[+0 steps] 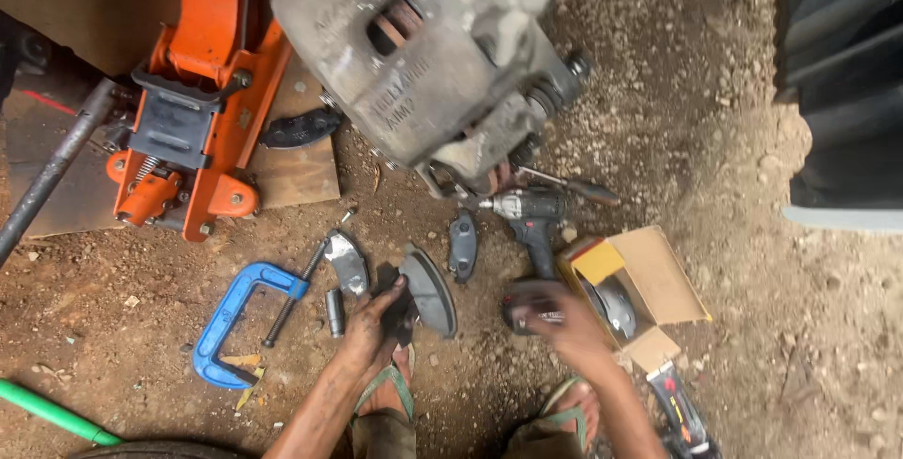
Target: The person replaces brake pads on a vehicle by removing the old pads from the caliper, applying lubricant to the new pads, and installing them back into the assembly using various tools.
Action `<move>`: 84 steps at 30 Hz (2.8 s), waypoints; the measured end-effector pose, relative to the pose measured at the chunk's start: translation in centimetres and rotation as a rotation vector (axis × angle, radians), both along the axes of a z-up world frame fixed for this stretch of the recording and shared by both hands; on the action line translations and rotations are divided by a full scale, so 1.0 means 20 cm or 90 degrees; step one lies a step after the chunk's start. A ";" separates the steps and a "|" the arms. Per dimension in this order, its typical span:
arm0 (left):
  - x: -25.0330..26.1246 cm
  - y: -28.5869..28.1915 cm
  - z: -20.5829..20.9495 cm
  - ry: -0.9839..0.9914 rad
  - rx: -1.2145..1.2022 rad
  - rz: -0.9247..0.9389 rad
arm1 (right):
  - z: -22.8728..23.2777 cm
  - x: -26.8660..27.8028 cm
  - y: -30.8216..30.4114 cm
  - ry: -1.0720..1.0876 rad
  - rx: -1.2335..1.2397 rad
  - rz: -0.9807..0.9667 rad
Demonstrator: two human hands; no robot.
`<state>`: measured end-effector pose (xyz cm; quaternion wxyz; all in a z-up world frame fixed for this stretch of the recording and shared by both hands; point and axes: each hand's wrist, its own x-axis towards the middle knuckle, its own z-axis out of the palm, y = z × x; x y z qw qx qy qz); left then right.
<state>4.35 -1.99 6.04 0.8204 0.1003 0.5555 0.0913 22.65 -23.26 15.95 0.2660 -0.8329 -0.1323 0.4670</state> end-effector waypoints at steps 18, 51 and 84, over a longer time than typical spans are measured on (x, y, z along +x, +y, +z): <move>0.04 -0.05 0.26 0.065 -0.007 -0.014 | -0.37 -0.64 0.26 0.570 0.356 -0.524; 0.04 0.00 0.34 -0.519 0.258 0.088 | 0.12 -0.38 0.40 -0.765 0.547 0.329; -0.07 0.00 0.34 -0.467 -0.413 -0.306 | 0.02 -0.07 0.25 -0.776 0.538 0.627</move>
